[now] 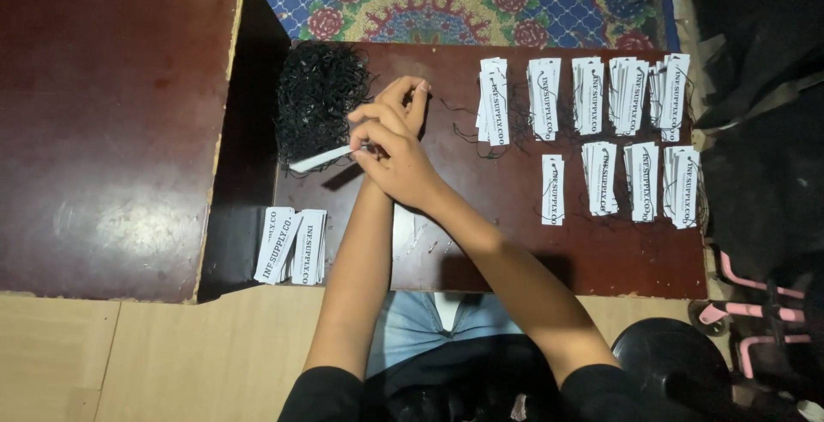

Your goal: Manually attaching black elastic bands to white paper labels on a wooden table.

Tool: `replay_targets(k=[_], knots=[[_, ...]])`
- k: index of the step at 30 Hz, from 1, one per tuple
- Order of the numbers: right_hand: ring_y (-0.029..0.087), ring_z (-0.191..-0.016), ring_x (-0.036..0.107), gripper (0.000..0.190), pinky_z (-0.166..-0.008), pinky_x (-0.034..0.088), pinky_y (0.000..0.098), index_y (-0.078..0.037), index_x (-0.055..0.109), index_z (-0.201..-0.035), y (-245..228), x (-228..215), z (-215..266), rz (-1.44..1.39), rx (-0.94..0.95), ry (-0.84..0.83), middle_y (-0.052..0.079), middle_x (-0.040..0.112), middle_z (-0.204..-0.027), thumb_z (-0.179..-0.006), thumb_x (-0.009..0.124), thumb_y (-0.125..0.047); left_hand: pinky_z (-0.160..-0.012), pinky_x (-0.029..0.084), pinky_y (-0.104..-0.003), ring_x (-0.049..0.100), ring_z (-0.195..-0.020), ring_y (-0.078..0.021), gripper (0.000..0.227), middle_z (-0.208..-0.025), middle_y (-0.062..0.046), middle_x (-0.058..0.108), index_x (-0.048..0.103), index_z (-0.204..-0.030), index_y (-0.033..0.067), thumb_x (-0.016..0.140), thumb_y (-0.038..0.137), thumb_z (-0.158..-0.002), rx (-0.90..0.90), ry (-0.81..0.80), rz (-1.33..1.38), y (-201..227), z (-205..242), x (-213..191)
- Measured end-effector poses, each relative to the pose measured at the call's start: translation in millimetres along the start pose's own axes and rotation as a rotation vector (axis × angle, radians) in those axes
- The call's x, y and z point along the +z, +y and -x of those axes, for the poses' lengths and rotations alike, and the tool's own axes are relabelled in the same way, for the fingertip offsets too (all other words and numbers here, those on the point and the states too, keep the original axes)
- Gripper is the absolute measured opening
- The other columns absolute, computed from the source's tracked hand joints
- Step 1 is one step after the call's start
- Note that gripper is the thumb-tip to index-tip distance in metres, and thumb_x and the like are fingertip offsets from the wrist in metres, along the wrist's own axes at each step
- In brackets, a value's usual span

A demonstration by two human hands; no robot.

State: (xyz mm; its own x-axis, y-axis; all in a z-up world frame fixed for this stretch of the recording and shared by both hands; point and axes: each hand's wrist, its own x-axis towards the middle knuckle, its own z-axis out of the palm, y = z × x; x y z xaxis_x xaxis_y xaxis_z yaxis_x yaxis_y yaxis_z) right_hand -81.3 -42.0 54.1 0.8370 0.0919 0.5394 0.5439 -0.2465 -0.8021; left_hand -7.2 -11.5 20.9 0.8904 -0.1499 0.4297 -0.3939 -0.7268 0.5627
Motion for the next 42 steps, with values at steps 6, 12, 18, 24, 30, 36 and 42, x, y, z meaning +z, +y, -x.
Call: replay_targets(k=[6,12,18,24,30,36,42], knots=[[0.023,-0.108,0.067,0.006,-0.094,0.052,0.0345,-0.011,0.066,-0.100,-4.2,-14.4,-11.7,-0.153,-0.024,0.156,0.006,0.071,-0.114,-0.096,0.067,-0.005,-0.080,0.054,-0.026,0.068,-0.080,-0.0177,0.018,-0.080,-0.002,0.065,0.070,-0.099,0.0101,0.055,0.018,-0.101,-0.018,-0.084,0.485,-56.8,-9.7,39.6],[0.008,-0.077,0.063,0.008,-0.074,0.053,0.0240,-0.008,0.057,-0.105,1.9,-31.0,-19.0,-0.332,0.093,0.453,0.004,0.068,-0.092,-0.102,0.063,-0.011,-0.060,0.047,-0.036,0.056,-0.066,-0.0194,0.028,-0.065,-0.016,0.063,0.071,-0.082,0.0010,0.069,0.026,-0.094,-0.027,0.056,0.666,-37.5,-1.0,21.3],[0.007,-0.071,0.067,0.013,-0.067,0.055,0.0196,-0.007,0.054,-0.110,33.8,-29.8,-6.0,-0.303,0.241,0.588,0.004,0.066,-0.091,-0.103,0.063,-0.013,-0.066,0.057,-0.033,0.069,-0.074,-0.0226,0.014,-0.071,-0.008,0.069,0.078,-0.093,0.0156,0.067,0.020,-0.098,-0.159,0.056,0.642,-35.8,-4.9,25.7],[0.007,-0.076,0.065,0.012,-0.064,0.055,0.0186,-0.009,0.054,-0.113,7.6,-7.1,-27.5,-0.277,0.168,0.495,0.007,0.069,-0.103,-0.104,0.061,-0.015,-0.065,0.054,-0.041,0.067,-0.072,-0.0286,0.015,-0.070,-0.018,0.071,0.076,-0.092,0.0010,0.066,0.013,-0.093,-0.345,0.004,0.683,-73.1,-0.7,47.0],[0.005,-0.098,0.069,0.009,-0.121,0.001,0.0462,-0.028,0.064,-0.107,32.7,43.0,-50.9,0.035,0.139,0.211,-0.015,0.074,-0.107,-0.100,0.068,-0.034,-0.068,0.053,-0.037,0.066,-0.073,-0.0250,0.031,-0.073,-0.014,0.071,0.078,-0.097,0.0055,0.069,0.030,-0.080,-0.230,0.004,0.733,-83.1,-7.0,56.0],[0.046,-0.137,0.046,0.013,-0.120,0.029,0.0549,-0.021,0.074,-0.099,-4.1,33.9,-48.5,-0.007,0.241,0.021,0.012,0.043,-0.159,-0.091,0.079,-0.029,-0.070,0.053,-0.033,0.065,-0.074,-0.0214,0.051,-0.075,-0.010,0.071,0.079,-0.101,0.0101,0.072,0.047,-0.067,-0.104,-0.007,0.784,-92.9,-12.9,55.9],[0.012,-0.090,0.058,0.009,-0.082,0.044,0.0241,-0.024,0.075,-0.093,25.0,29.0,-47.9,-0.077,0.103,0.070,-0.006,0.071,-0.114,-0.090,0.081,-0.030,-0.072,0.052,-0.030,0.063,-0.075,-0.0178,0.072,-0.077,-0.006,0.071,0.080,-0.105,0.0146,0.075,0.065,-0.054,0.011,-0.024,0.843,-93.7,-7.3,59.2]])
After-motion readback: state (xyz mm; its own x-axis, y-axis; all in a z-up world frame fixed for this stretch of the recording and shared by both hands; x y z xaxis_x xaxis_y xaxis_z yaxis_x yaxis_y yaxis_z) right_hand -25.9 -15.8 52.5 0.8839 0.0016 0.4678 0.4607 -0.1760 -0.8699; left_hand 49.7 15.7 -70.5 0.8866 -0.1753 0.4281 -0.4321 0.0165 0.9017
